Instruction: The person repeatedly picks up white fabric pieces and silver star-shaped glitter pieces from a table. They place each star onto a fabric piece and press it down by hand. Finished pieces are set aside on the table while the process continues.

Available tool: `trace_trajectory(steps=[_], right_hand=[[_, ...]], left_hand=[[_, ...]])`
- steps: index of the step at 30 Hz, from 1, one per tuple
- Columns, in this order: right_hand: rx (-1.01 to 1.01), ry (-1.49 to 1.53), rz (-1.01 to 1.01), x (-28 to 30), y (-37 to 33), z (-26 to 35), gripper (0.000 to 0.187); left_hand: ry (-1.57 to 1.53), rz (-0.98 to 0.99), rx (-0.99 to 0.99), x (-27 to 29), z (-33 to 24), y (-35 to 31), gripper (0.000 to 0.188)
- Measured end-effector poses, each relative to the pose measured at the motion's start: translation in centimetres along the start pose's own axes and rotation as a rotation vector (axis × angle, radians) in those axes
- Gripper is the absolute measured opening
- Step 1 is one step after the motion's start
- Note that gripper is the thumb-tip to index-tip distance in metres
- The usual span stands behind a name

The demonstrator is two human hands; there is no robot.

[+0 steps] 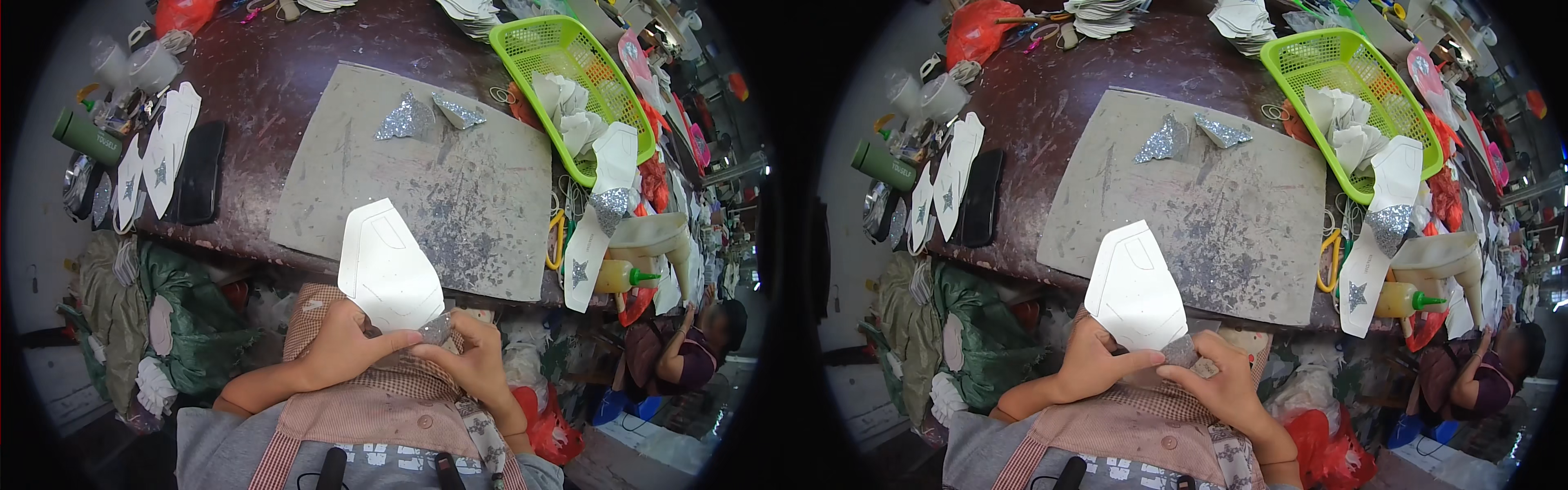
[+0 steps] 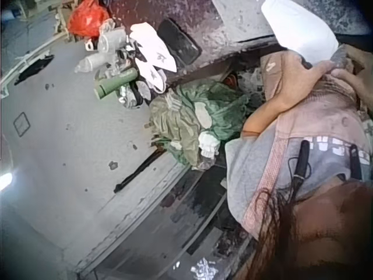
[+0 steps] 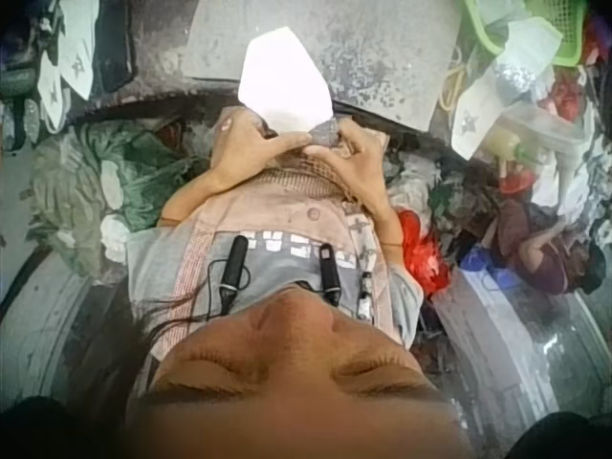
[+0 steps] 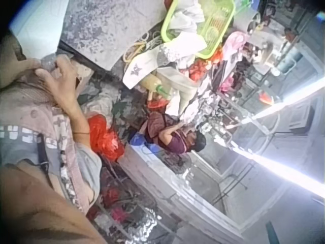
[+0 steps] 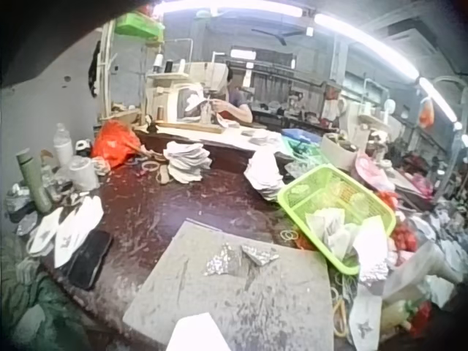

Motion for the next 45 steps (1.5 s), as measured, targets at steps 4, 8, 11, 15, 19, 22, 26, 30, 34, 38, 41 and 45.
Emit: trace_trajectory(steps=[4, 8, 11, 15, 19, 22, 26, 30, 34, 38, 41, 45], right_hand=[[-0.037, 0.161, -0.024, 1.0, -0.3, -0.9, 0.014], [-0.003, 0.3, -0.001, 0.7, 0.1, -0.6, 0.007], [0.03, 0.455, 0.006, 0.0, 0.0, -0.3, 0.003], [0.038, 0.499, -0.067, -0.3, -0.5, -1.3, 0.002], [0.078, 0.493, -0.098, 0.4, -1.0, -1.9, 0.004], [0.206, 0.239, -0.118, 3.4, -2.3, 0.2, 0.02], [0.309, -0.357, -0.421, 8.8, -7.0, 5.9, 0.037], [0.311, -0.066, -0.863, 18.0, -4.8, 9.5, 0.019], [0.162, -0.134, -1.055, 29.5, 3.4, -1.0, 0.027], [0.337, -0.272, -1.417, 26.8, 3.3, -1.3, 0.03], [0.608, -0.65, -1.585, 20.2, 2.6, 2.6, 0.027], [0.753, -0.535, -0.719, 10.9, 8.8, 8.1, 0.022]], left_hand=[[-0.007, 0.001, -0.012, 0.1, 0.1, -0.3, 0.038], [-0.035, 0.03, -0.009, -0.1, 0.3, -0.6, 0.037], [-0.065, 0.038, -0.01, -0.1, 0.3, -0.7, 0.037], [-0.103, 0.049, -0.007, -0.4, 0.6, -0.6, 0.038], [-0.142, 0.052, -0.063, -1.3, 0.3, -0.1, 0.043], [-0.281, 0.126, -0.085, -2.9, -2.2, 1.5, 0.047], [-0.13, 0.463, -0.375, -7.1, -8.5, 6.7, 0.058], [-0.426, 0.318, -0.252, -9.0, -9.3, 12.6, 0.092], [-0.345, 0.101, -0.219, -7.6, -3.9, 12.8, 0.089], [-0.171, -0.119, -0.232, -0.8, -0.5, 7.9, 0.083], [0.098, -0.315, -0.335, 5.5, -0.6, 5.0, 0.075], [0.362, -0.292, -0.425, 6.5, -2.6, 7.1, 0.064]])
Point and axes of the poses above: each hand's wrist, its own y-axis towards the middle knuckle, its own x-axis out of the back of the hand, z = x × y, the point moved 6 cm from there along y, towards the middle knuckle, and after that the axes turned 13 degrees about -x, right-handed, at the moved point
